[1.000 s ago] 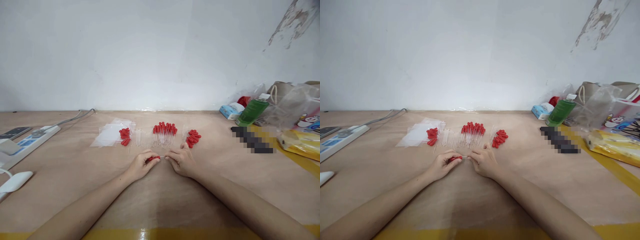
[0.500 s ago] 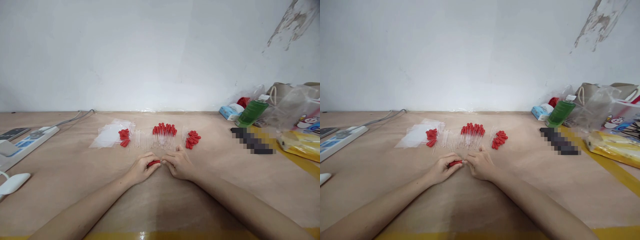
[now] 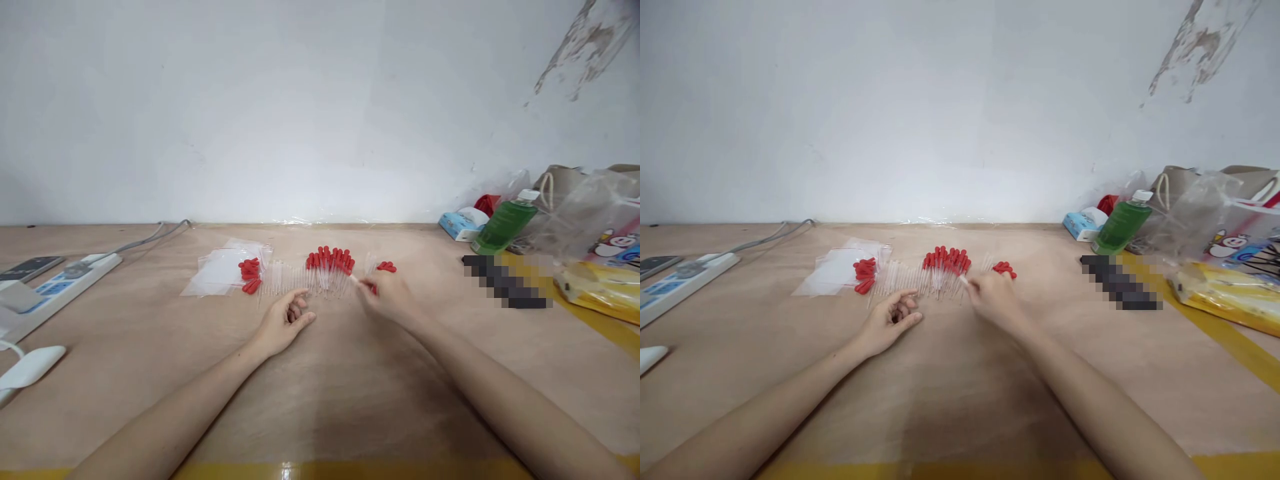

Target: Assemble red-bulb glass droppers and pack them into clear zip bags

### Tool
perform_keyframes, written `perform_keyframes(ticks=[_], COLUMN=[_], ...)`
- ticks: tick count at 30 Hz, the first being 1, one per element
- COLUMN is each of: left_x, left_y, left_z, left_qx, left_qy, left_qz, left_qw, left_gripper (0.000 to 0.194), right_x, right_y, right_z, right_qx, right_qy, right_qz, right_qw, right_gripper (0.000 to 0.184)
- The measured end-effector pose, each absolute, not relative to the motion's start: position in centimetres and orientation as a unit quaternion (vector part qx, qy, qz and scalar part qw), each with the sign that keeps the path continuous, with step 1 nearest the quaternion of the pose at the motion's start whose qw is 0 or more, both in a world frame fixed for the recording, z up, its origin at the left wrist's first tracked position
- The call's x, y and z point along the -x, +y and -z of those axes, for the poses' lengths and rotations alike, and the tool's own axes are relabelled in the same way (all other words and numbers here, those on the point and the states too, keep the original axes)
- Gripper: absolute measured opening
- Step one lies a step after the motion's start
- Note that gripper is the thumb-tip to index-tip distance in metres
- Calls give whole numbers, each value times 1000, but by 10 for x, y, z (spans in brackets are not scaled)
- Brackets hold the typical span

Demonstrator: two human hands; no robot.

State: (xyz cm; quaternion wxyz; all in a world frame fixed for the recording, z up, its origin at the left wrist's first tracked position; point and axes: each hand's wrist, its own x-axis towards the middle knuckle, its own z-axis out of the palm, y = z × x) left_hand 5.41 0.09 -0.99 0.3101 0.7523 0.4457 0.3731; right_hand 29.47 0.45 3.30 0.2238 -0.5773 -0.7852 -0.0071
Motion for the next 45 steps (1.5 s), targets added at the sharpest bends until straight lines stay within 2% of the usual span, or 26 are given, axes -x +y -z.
perform_keyframes(ticks=[3,6,19,24,29,32,36,38,41,45], left_x=[-55,-55,-54,-55,-56,-52,-28,-13,4,9], left_y=[1,0,-2,-4,-5,0,17,28,38,40], left_z=[9,9,8,4,7,6,-8,-16,-23,-22], left_qx=[-764,-772,-794,-802,-797,-787,-760,-727,-710,-706], left_qy=[439,437,435,432,439,465,527,585,643,672], left_qz=[-352,-340,-321,-317,-328,-358,-380,-352,-263,-186], left_qw=[316,312,278,265,254,192,3,-68,-114,-120], left_gripper=[37,34,25,24,24,18,11,9,15,17], right_x=[-304,-300,-279,-285,-300,-303,-297,-293,-291,-288], right_y=[26,44,54,61,90,105,110,110,112,111], right_z=[-39,-38,-16,-26,-37,-36,-32,-31,-30,-30], right_qx=[696,745,736,734,790,807,822,826,825,820], right_qy=[-685,-638,-665,-671,-601,-582,-562,-557,-557,-562], right_qz=[-32,-28,15,-5,-15,-21,-36,-45,-61,-68], right_qw=[215,192,126,108,116,100,84,80,76,85], right_gripper=[26,28,29,28,20,18,19,18,16,19])
